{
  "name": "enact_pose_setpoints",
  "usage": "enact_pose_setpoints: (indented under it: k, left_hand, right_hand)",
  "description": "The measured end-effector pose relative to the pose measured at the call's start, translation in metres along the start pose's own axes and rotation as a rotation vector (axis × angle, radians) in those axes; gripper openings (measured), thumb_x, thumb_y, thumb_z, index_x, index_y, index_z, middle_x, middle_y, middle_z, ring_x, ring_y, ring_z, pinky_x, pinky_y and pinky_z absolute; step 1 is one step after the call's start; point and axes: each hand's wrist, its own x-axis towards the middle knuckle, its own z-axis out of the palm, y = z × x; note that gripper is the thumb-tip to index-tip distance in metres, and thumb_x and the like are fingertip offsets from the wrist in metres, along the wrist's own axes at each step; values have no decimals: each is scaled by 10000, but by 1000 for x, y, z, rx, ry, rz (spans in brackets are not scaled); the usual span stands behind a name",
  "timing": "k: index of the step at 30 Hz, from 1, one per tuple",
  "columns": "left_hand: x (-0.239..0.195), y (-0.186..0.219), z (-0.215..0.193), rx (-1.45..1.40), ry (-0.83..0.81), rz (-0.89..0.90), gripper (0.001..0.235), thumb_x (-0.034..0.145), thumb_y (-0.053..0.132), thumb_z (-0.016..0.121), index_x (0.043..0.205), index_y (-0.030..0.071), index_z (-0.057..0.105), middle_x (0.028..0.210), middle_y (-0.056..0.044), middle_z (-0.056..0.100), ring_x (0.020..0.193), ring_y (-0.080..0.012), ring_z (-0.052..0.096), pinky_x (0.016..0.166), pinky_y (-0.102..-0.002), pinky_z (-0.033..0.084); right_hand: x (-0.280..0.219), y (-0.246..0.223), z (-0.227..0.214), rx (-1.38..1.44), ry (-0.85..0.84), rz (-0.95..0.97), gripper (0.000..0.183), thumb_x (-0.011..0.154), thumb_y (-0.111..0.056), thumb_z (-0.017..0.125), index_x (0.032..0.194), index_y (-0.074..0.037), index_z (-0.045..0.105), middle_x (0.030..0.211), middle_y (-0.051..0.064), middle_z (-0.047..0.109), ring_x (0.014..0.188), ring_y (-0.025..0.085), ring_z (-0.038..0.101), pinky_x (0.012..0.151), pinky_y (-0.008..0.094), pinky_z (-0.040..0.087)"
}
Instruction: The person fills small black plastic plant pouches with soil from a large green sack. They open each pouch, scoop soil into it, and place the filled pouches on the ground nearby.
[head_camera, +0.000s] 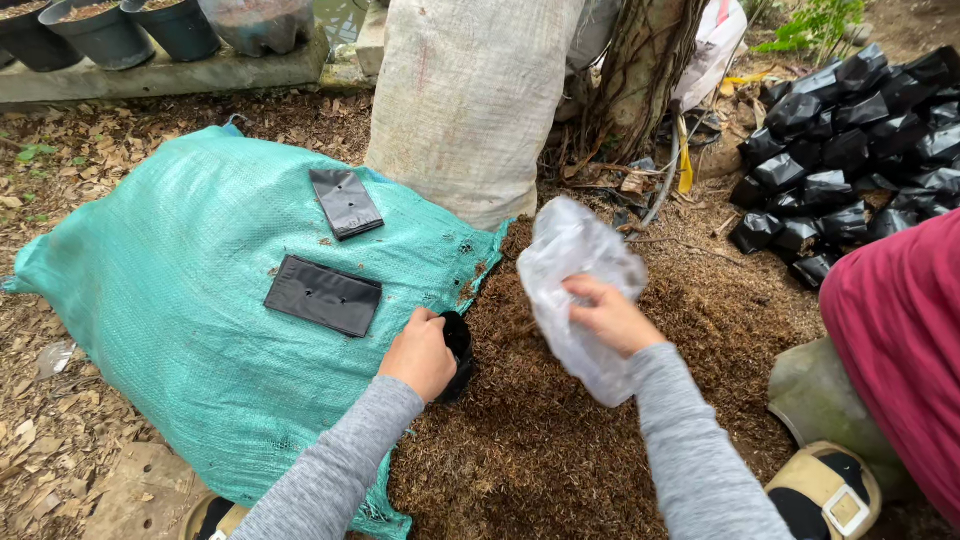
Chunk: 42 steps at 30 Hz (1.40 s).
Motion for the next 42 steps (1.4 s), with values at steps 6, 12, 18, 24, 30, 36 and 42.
enact_pose_setpoints:
  k: [6, 12, 18, 24, 30, 36, 42]
  left_hand:
    - [14, 16, -1, -111, 113, 129, 409, 797, 59, 595, 1190, -23, 672, 1281, -162, 610, 1069, -395, 664, 969, -465, 535]
    - [16, 37, 4, -136, 121, 93, 403, 817, 60, 599, 1214, 37, 668, 1309, -109, 602, 1033, -369, 659, 927, -485, 527]
    - [18, 31, 2, 22, 272, 248, 307, 770, 42, 645, 1062, 82, 733, 1136, -32, 675, 1045, -291, 647, 847, -433, 566]
    - [19, 22, 9, 83, 306, 170, 242, 822, 26, 604, 986, 104, 765, 1040, -41, 703, 1013, -278, 676, 846, -426, 569]
    - [25, 17, 17, -107, 292, 88, 269, 834, 17, 568, 1032, 4, 751, 1144, -146, 706, 1028, -354, 678, 924, -456, 538]
    - [37, 14, 30, -288, 371, 178, 298, 780, 4, 566, 1010, -91, 729, 1154, -235, 705, 1087, -393, 672, 1022, -447, 507]
    - [39, 23, 42, -364, 358, 167, 321, 764, 21, 585, 1032, -101, 711, 1178, -242, 687, 1109, -404, 651, 1036, -448, 491]
  right_hand:
    - [2, 3, -22, -213, 117, 118, 523, 825, -152, 692, 1337, -56, 641, 1485, 74, 525, 1295, 281, 587, 1103, 379, 483]
    - [-1, 24, 45, -471, 115, 54, 639, 757, -158, 792, 1365, -92, 607, 1400, 141, 524, 1333, 319, 487, 1150, 386, 391]
    - [2, 19, -12, 11, 235, 207, 624, 776, -236, 748, 1372, -78, 653, 1297, 167, 752, 1167, 298, 718, 1040, 405, 555]
    - [2, -2, -18, -332, 384, 89, 580, 785, -251, 816, 1317, -69, 676, 1462, 150, 537, 1330, 288, 560, 1124, 374, 475]
    - [-8, 4, 55, -538, 203, 203, 551, 824, -181, 790, 1352, -134, 639, 1475, 98, 504, 1355, 302, 464, 1151, 424, 382]
    - [-9, 17, 6, 3, 266, 406, 595, 846, -144, 718, 1425, -138, 582, 1347, 138, 711, 1014, 375, 706, 939, 452, 590]
    - [-10, 11, -18, -259, 268, -8, 504, 789, -264, 786, 1263, -105, 723, 1267, 121, 636, 1127, 244, 647, 964, 365, 515]
